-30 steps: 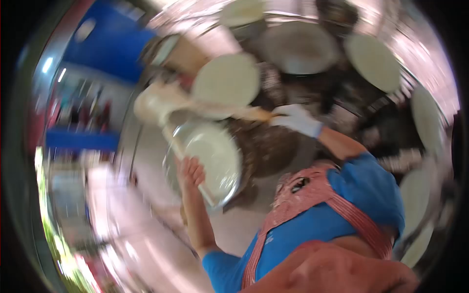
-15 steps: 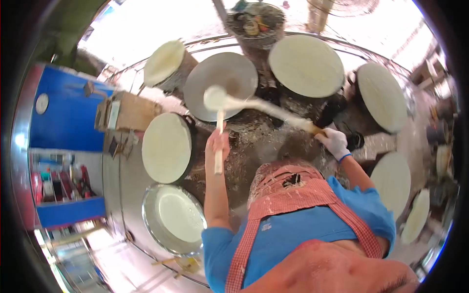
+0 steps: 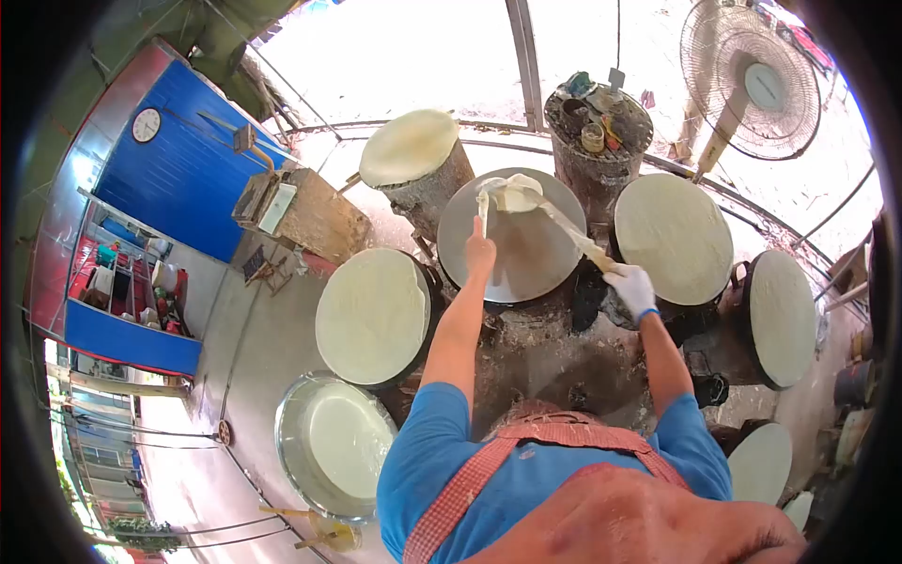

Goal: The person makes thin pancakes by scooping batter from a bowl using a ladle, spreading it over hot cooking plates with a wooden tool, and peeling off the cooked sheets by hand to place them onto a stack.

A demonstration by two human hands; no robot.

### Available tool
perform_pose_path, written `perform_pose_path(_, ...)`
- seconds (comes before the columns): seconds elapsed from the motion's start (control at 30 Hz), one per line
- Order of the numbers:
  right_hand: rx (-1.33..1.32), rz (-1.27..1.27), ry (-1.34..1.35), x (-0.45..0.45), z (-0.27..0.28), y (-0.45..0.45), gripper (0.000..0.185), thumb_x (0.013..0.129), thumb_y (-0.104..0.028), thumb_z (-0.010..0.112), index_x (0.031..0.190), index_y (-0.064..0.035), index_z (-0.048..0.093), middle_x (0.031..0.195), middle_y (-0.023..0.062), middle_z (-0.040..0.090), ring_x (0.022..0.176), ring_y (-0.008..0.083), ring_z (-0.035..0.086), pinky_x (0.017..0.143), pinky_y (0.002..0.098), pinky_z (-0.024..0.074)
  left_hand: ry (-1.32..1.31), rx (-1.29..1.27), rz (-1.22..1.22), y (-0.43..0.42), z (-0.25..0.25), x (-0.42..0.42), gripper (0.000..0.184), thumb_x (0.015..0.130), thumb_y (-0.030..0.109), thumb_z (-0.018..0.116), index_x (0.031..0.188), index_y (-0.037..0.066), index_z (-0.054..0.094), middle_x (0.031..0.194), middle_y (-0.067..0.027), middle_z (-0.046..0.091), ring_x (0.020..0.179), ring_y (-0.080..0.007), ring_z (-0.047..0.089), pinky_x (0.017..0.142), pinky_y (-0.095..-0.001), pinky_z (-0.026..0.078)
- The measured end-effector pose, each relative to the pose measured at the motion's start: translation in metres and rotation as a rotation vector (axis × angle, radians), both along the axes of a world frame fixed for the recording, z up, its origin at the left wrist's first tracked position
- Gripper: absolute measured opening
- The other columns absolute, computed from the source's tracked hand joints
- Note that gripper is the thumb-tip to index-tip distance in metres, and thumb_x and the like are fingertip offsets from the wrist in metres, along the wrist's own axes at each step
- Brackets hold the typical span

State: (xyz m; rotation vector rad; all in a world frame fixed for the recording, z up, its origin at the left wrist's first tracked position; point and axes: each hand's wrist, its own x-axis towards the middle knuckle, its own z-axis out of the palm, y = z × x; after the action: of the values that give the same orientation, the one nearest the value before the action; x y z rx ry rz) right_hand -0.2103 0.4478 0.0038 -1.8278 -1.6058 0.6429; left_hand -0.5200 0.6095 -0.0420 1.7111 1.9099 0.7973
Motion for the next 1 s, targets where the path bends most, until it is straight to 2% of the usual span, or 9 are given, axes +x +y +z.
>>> perform_pose_path(0.07, 0.137, -0.125, 0.721, -0.011, -0.015, 0.003, 0.038, 0.071, -0.021, 0.062, 0.103, -0.0009, 0.060, 0.081, 0.0118, 0.066, 0.077, 0.0167, 0.063, 0.071, 0.0281, 0.0450, 0.302, 0.116, -0.026, -0.015, 0.009, -0.013, 0.062, 0.078, 0.008, 0.042, 0.137, 0.021, 0.025, 0.077, -0.0193, 0.055, 0.073, -0.0366, 0.057, 0.064, -0.0459, 0.046)
perform_pose_path(0.2, -0.223, -0.271, 0.729, -0.068, 0.005, 0.030, 0.034, 0.074, -0.023, 0.060, 0.103, -0.0057, 0.062, 0.082, 0.0160, 0.065, 0.074, 0.0218, 0.063, 0.068, 0.0316, 0.0467, 0.269, 0.120, -0.094, -0.010, 0.036, -0.007, 0.063, 0.078, 0.006, 0.042, 0.137, 0.021, 0.024, 0.082, -0.0179, 0.056, 0.070, -0.0371, 0.057, 0.067, -0.0452, 0.046)
perform_pose_path(0.3, -0.007, -0.080, -0.367, -0.057, -0.016, 0.053, 0.030, 0.081, -0.032, 0.050, 0.098, -0.0118, 0.064, 0.079, 0.0182, 0.062, 0.070, 0.0326, 0.061, 0.061, 0.0434, 0.0468, -0.026, 0.265, -0.085, 0.017, 0.073, -0.024, 0.063, 0.078, 0.006, 0.043, 0.137, 0.016, 0.023, 0.106, -0.0192, 0.055, 0.084, -0.0358, 0.057, 0.075, -0.0413, 0.047)
perform_pose_path(0.37, 0.141, -0.131, -0.032, -0.044, -0.049, 0.060, 0.030, 0.080, -0.033, 0.051, 0.096, -0.0113, 0.064, 0.079, 0.0171, 0.063, 0.070, 0.0320, 0.061, 0.062, 0.0433, 0.0465, -0.002, 0.796, -0.071, 0.022, 0.081, -0.047, 0.064, 0.077, 0.002, 0.045, 0.137, 0.009, 0.023, 0.129, -0.0168, 0.042, 0.103, -0.0279, 0.054, 0.083, -0.0339, 0.045)
perform_pose_path(0.43, -0.205, -0.292, 0.771, -0.093, -0.050, 0.072, 0.030, 0.078, -0.033, 0.053, 0.095, -0.0111, 0.065, 0.083, 0.0176, 0.062, 0.074, 0.0325, 0.061, 0.066, 0.0423, 0.0464, -0.354, 0.513, -0.252, -0.010, 0.083, -0.074, 0.063, 0.076, -0.001, 0.046, 0.135, 0.005, 0.025, 0.138, -0.0149, 0.030, 0.118, -0.0202, 0.043, 0.087, -0.0275, 0.041)
perform_pose_path(0.57, 0.008, 0.024, -0.270, -0.116, -0.020, 0.107, 0.030, 0.076, -0.029, 0.052, 0.098, -0.0119, 0.065, 0.086, 0.0162, 0.063, 0.081, 0.0332, 0.060, 0.071, 0.0387, 0.0466, -0.544, -0.320, -0.141, -0.110, 0.047, -0.110, 0.070, 0.072, -0.006, 0.047, 0.137, 0.008, 0.025, 0.118, -0.0107, 0.050, 0.057, -0.0144, 0.052, 0.048, -0.0258, 0.043)
perform_pose_path(0.77, -0.096, -0.302, 0.827, -0.119, -0.037, 0.052, 0.031, 0.075, -0.023, 0.059, 0.098, -0.0018, 0.063, 0.081, 0.0112, 0.065, 0.073, 0.0141, 0.059, 0.067, 0.0293, 0.0462, -0.619, -0.227, -0.066, -0.210, -0.009, -0.157, 0.069, 0.072, -0.003, 0.046, 0.136, 0.005, 0.024, 0.121, -0.0164, 0.048, 0.079, -0.0203, 0.054, 0.068, -0.0295, 0.043)
perform_pose_path(0.93, -0.038, 0.057, 0.193, -0.120, 0.009, 0.055, 0.030, 0.074, -0.023, 0.058, 0.096, -0.0038, 0.064, 0.077, 0.0072, 0.066, 0.067, 0.0147, 0.059, 0.065, 0.0286, 0.0459, -0.442, -0.239, -0.053, -0.238, -0.022, -0.183, 0.063, 0.074, 0.001, 0.046, 0.134, 0.000, 0.027, 0.130, -0.0205, 0.041, 0.123, -0.0252, 0.036, 0.099, -0.0293, 0.027)
perform_pose_path(1.0, -0.344, -0.226, 0.626, -0.080, 0.013, 0.048, 0.028, 0.077, -0.019, 0.056, 0.102, -0.0077, 0.064, 0.065, 0.0058, 0.061, 0.063, 0.0150, 0.058, 0.062, 0.0302, 0.0462, -0.274, -0.110, -0.094, -0.233, -0.023, -0.183, 0.065, 0.074, 0.004, 0.049, 0.135, 0.007, 0.027, 0.095, -0.0123, 0.051, 0.074, -0.0165, 0.041, 0.062, -0.0279, 0.034)
